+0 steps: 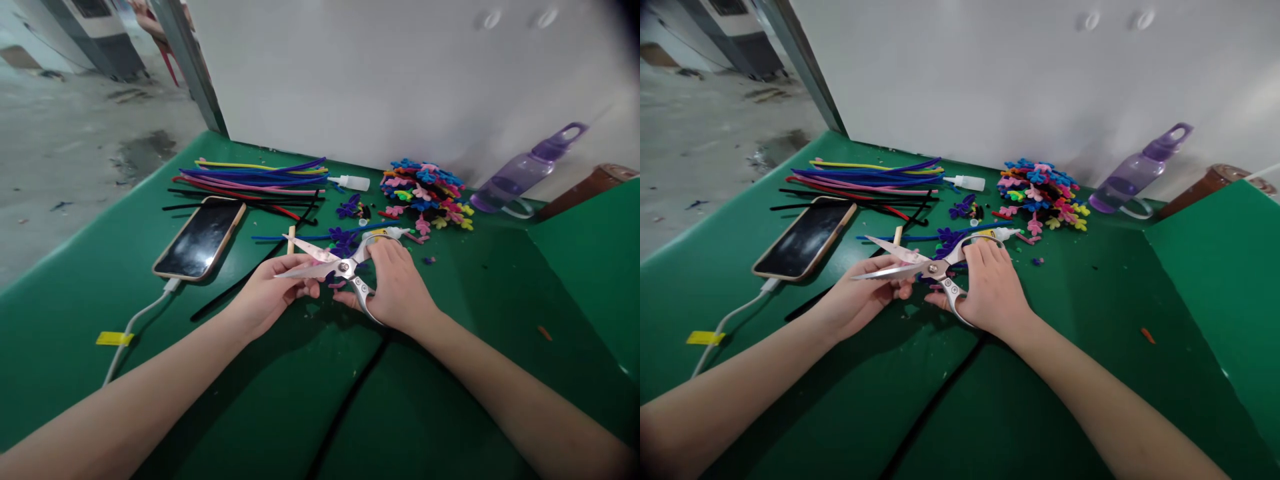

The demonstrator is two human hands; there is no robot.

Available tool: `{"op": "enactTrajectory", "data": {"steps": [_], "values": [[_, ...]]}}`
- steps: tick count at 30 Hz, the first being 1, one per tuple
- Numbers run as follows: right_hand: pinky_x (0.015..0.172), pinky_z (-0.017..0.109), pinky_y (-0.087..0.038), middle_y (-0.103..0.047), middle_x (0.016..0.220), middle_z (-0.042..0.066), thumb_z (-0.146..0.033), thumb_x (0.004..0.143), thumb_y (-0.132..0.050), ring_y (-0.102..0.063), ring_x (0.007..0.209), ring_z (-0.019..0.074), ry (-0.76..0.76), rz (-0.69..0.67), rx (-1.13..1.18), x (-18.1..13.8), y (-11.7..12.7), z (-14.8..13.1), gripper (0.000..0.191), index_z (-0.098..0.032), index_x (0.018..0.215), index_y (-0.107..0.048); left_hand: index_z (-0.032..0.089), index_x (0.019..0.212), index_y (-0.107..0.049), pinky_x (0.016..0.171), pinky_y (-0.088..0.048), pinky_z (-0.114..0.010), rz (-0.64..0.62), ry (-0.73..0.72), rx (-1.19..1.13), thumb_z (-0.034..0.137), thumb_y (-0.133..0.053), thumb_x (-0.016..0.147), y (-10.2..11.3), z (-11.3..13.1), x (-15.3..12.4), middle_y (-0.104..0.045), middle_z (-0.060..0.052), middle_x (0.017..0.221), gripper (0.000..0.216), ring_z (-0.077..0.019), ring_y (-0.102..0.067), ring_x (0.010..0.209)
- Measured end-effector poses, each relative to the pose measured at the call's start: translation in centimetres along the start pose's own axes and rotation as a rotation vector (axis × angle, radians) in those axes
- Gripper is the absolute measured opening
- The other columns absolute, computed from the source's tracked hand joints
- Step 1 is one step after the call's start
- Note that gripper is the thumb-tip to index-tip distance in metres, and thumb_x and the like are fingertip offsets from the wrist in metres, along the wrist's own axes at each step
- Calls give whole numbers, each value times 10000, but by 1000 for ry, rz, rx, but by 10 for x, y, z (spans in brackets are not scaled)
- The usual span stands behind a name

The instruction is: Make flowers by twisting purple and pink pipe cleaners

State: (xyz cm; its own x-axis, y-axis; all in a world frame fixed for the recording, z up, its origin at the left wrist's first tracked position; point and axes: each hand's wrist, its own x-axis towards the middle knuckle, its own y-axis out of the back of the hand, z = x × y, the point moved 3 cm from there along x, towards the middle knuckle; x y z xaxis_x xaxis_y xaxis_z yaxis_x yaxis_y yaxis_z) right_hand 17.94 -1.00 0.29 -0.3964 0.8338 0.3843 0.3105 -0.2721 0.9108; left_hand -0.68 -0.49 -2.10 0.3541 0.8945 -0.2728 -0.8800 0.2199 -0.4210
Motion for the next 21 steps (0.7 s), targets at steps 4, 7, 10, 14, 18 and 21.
{"op": "enactTrajectory", "data": {"steps": [4,7,10,14,18,21], "values": [[725,384,-371,-499,858,97,-595,689,-553,-464,835,261,-4,-3,-32,0,-2,1,515,-155,926,-428,118,906,-668,555,-414,-174,0,12,-52,220,-619,786,2,0,1,-604,-20,645,164,-69,-544,555],[733,385,-370,-500,862,101,-585,693,-552,-467,844,265,-6,-10,-41,-1,-4,1,513,-147,933,-434,116,920,-665,556,-415,-175,2,24,-36,226,-627,781,2,-1,0,-608,-24,666,182,-69,-542,557],[738,384,-370,-502,863,102,-578,694,-555,-466,845,265,0,-13,-39,-1,-4,0,507,-147,931,-434,119,904,-667,550,-409,-170,-3,32,-25,217,-626,779,2,-2,0,-604,-21,651,164,-70,-544,559],[732,375,-374,-503,870,103,-577,691,-560,-468,848,263,0,-5,-23,-1,-3,0,491,-157,909,-427,125,849,-673,555,-410,-169,-12,30,-28,191,-633,768,2,-2,1,-605,-17,645,112,-70,-546,563],[724,369,-374,-503,868,99,-577,689,-563,-472,842,258,-6,-9,-18,0,-2,-1,481,-166,895,-423,129,834,-676,562,-415,-172,-27,19,-27,190,-621,778,0,0,1,-601,-14,640,99,-70,-544,563],[723,369,-376,-505,856,93,-575,687,-567,-469,834,255,-8,-18,-16,0,-2,-1,479,-168,895,-422,123,777,-673,560,-411,-173,-39,15,-12,168,-616,775,0,0,1,-593,-17,625,72,-71,-543,561]]}}
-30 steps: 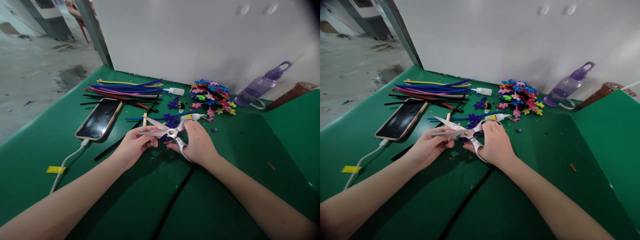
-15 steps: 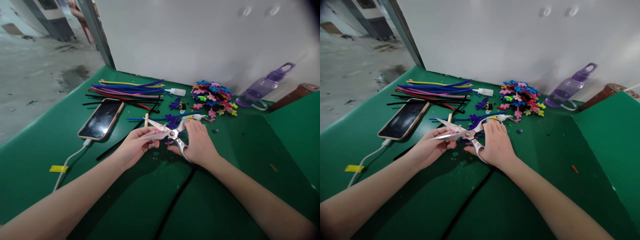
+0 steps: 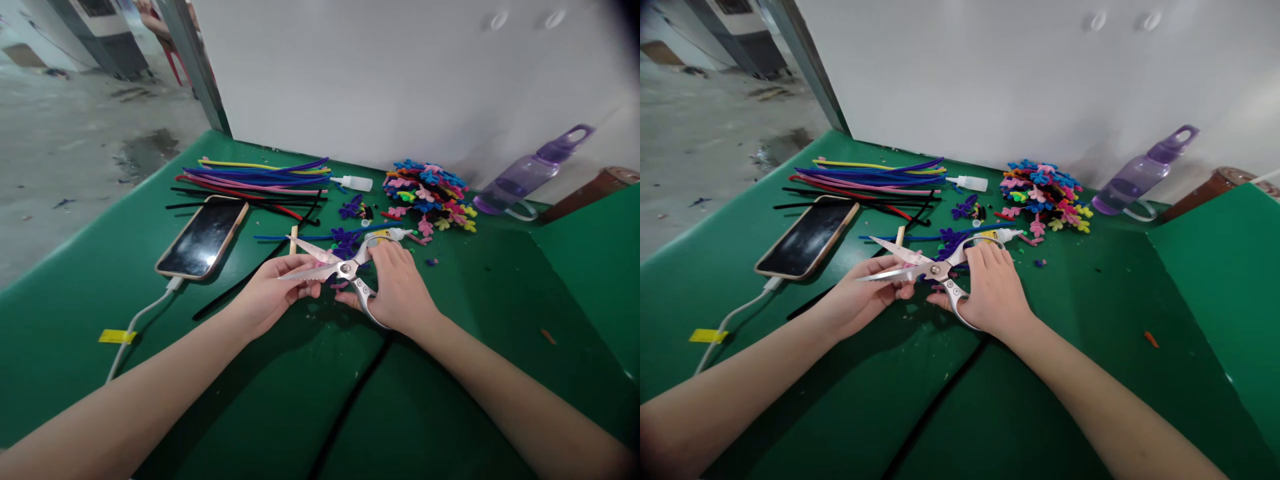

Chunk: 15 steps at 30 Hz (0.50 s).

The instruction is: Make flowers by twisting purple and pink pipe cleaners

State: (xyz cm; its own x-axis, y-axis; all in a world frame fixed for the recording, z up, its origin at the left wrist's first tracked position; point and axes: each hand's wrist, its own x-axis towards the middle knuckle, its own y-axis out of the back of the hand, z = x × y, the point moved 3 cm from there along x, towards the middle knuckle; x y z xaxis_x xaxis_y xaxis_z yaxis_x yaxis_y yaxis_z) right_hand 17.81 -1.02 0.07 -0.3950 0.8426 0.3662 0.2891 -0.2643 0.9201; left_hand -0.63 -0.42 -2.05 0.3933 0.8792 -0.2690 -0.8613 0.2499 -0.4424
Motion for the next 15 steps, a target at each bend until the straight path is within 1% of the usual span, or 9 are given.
{"op": "enactTrajectory", "data": {"steps": [7,12,15], "values": [[722,371,-385,-515,847,96,-567,697,-565,-476,833,257,-6,8,-26,0,0,0,457,-167,872,-428,119,796,-669,570,-413,-177,-18,-4,34,176,-580,808,0,0,-1,-582,-13,641,106,-65,-534,561],[725,365,-398,-530,822,90,-573,706,-557,-502,818,251,-15,13,-21,0,1,-1,438,-175,840,-432,128,810,-662,570,-425,-192,-14,-1,1,151,-574,805,2,-1,1,-598,-18,673,91,-79,-552,574],[666,328,-405,-543,786,72,-578,714,-548,-527,772,229,-45,-6,-3,0,2,-2,421,-184,805,-430,140,840,-667,576,-434,-205,-17,1,-16,139,-569,804,3,-2,1,-604,-18,687,105,-88,-558,586]]}}
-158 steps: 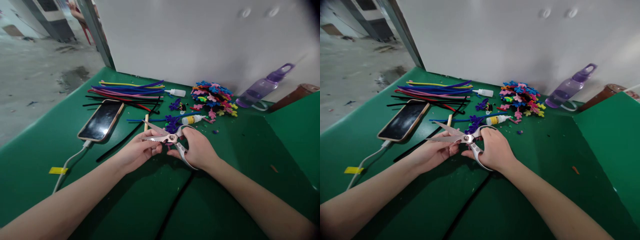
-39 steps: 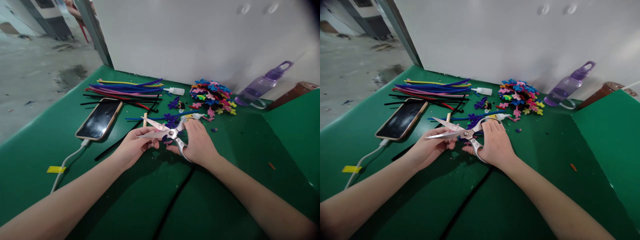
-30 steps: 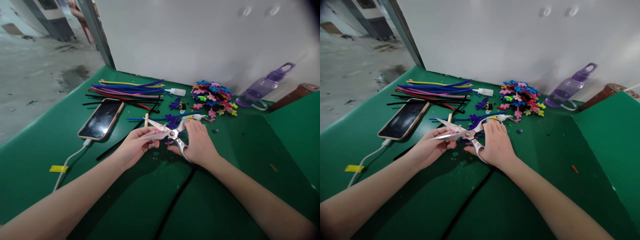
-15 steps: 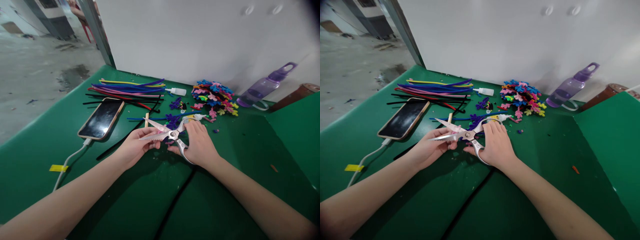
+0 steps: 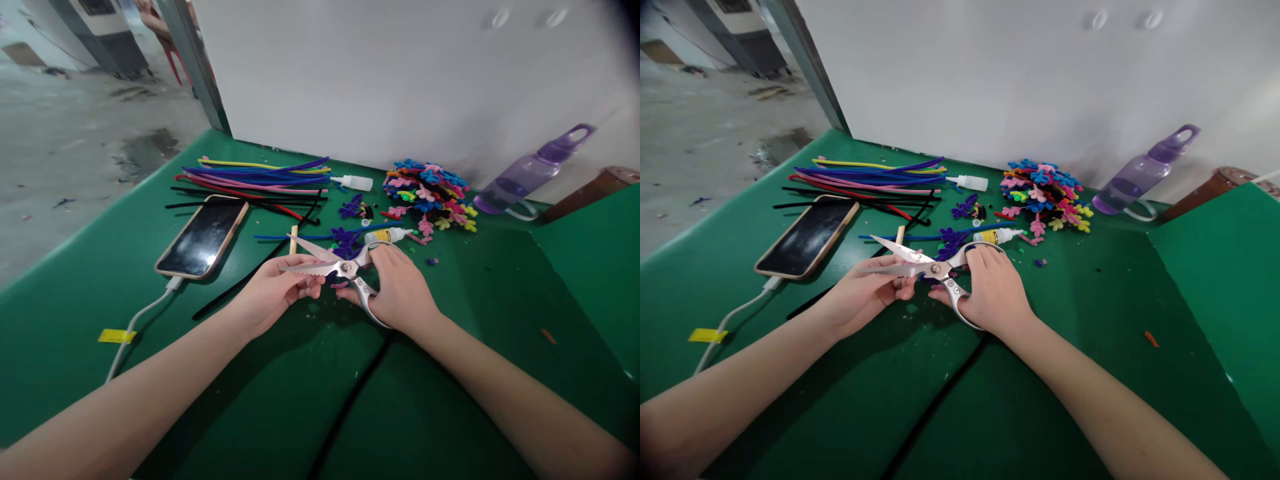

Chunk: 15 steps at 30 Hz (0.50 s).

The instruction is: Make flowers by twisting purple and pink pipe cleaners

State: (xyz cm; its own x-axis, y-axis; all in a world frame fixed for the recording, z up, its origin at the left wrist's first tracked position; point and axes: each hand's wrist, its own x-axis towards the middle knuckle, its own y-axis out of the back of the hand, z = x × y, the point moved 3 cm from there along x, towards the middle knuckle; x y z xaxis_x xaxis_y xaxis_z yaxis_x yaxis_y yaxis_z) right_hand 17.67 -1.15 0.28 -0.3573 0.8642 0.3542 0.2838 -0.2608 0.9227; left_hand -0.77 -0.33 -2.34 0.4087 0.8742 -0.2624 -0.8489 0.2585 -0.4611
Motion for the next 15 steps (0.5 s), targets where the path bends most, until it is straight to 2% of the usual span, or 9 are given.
{"op": "enactTrajectory", "data": {"steps": [5,9,12,15], "values": [[558,283,-370,-567,729,43,-596,719,-528,-555,683,193,-39,-21,-1,-1,1,-1,417,-192,775,-441,137,870,-673,583,-444,-209,-11,19,-36,127,-575,796,1,-1,-1,-599,-21,687,124,-85,-548,593],[501,268,-324,-571,645,33,-612,721,-509,-554,599,170,-36,1,-36,-3,1,1,423,-190,727,-473,130,899,-667,592,-450,-207,-51,75,-153,131,-593,791,-2,-5,-2,-571,-15,685,131,-69,-520,593],[456,264,-265,-522,520,8,-618,724,-502,-516,496,141,-40,50,-81,-5,2,3,441,-193,610,-466,116,802,-654,587,-449,-201,-87,86,-226,155,-596,799,-4,-5,-2,-548,-12,696,71,-54,-493,577],[453,263,-255,-505,485,0,-612,729,-504,-504,474,129,-37,98,-96,-6,3,3,452,-192,571,-460,104,713,-625,586,-448,-195,-111,91,-229,161,-585,810,-4,-5,-2,-524,-10,690,119,-50,-482,575]]}}
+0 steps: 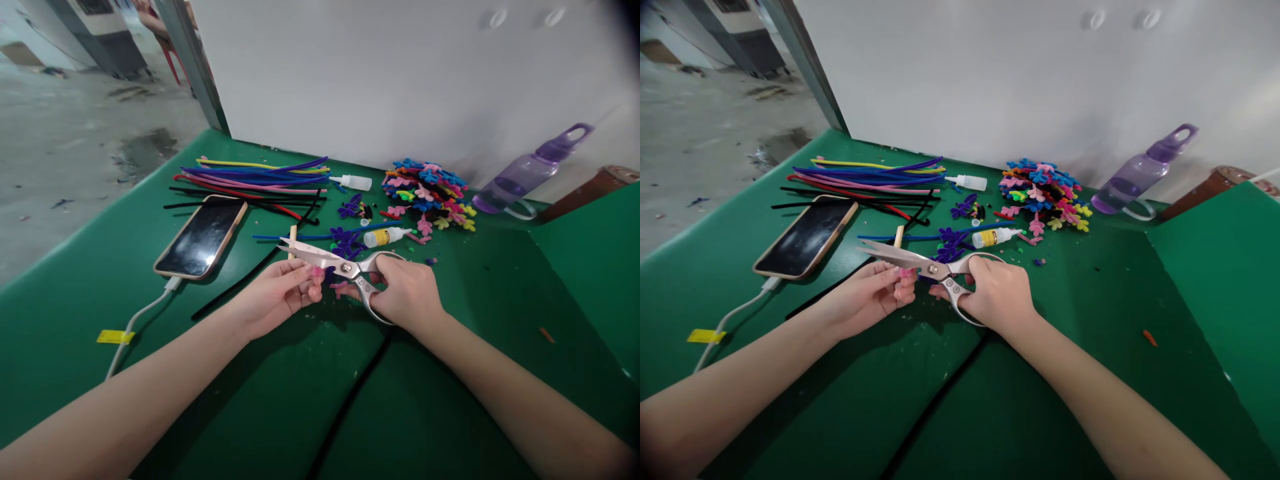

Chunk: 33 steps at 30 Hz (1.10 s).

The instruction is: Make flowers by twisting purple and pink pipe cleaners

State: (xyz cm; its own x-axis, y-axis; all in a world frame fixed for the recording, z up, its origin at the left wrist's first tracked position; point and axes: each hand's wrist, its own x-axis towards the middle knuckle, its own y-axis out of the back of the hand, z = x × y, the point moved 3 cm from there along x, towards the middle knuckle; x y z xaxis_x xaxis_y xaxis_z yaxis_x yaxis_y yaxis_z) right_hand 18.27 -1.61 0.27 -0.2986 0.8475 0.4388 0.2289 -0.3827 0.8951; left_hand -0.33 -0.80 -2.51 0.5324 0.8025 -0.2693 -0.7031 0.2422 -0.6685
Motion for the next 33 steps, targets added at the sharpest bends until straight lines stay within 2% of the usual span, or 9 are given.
{"op": "enactTrajectory", "data": {"steps": [3,8,13,17,23,27,33], "values": [[459,263,-271,-554,560,15,-619,729,-511,-532,522,143,-25,-41,34,2,-1,1,441,-192,627,-474,107,739,-628,594,-450,-189,2,8,1,168,-575,820,-1,1,0,-510,-5,692,114,-49,-481,584],[528,287,-362,-610,759,72,-621,698,-554,-580,720,225,-116,-81,93,9,-3,9,446,-189,779,-473,116,806,-644,603,-450,-179,19,-20,25,191,-575,825,-2,2,0,-512,5,705,104,-39,-484,582],[594,310,-411,-621,876,75,-457,725,-580,-580,790,231,-171,-11,75,12,-3,24,311,-191,864,-499,140,858,-639,636,-465,-201,38,-68,168,233,-571,829,-3,5,-3,-566,-2,724,119,-69,-554,623],[602,307,-418,-621,964,71,-329,707,-587,-584,810,224,-190,-31,55,15,0,36,271,-195,934,-522,159,864,-630,661,-479,-244,68,-122,309,269,-585,814,-6,8,-5,-602,-10,760,129,-95,-587,631],[526,294,-370,-625,817,52,-361,702,-590,-577,683,204,-249,-109,-25,22,11,60,227,-199,852,-539,162,874,-614,631,-476,-276,263,-339,591,287,-640,761,-8,18,-8,-635,-25,818,171,-111,-599,580],[526,293,-360,-619,766,51,-381,692,-587,-564,655,197,-227,-198,-100,25,18,79,212,-192,773,-537,167,884,-602,563,-439,-240,397,-441,646,303,-641,753,-3,23,-9,-641,-26,849,193,-90,-576,550],[504,307,-349,-604,705,62,-447,716,-543,-548,622,209,-254,-262,-239,26,29,107,269,-182,752,-568,172,893,-574,550,-464,-247,422,-518,583,302,-617,772,1,29,-9,-613,-15,820,183,-87,-557,553]]}}
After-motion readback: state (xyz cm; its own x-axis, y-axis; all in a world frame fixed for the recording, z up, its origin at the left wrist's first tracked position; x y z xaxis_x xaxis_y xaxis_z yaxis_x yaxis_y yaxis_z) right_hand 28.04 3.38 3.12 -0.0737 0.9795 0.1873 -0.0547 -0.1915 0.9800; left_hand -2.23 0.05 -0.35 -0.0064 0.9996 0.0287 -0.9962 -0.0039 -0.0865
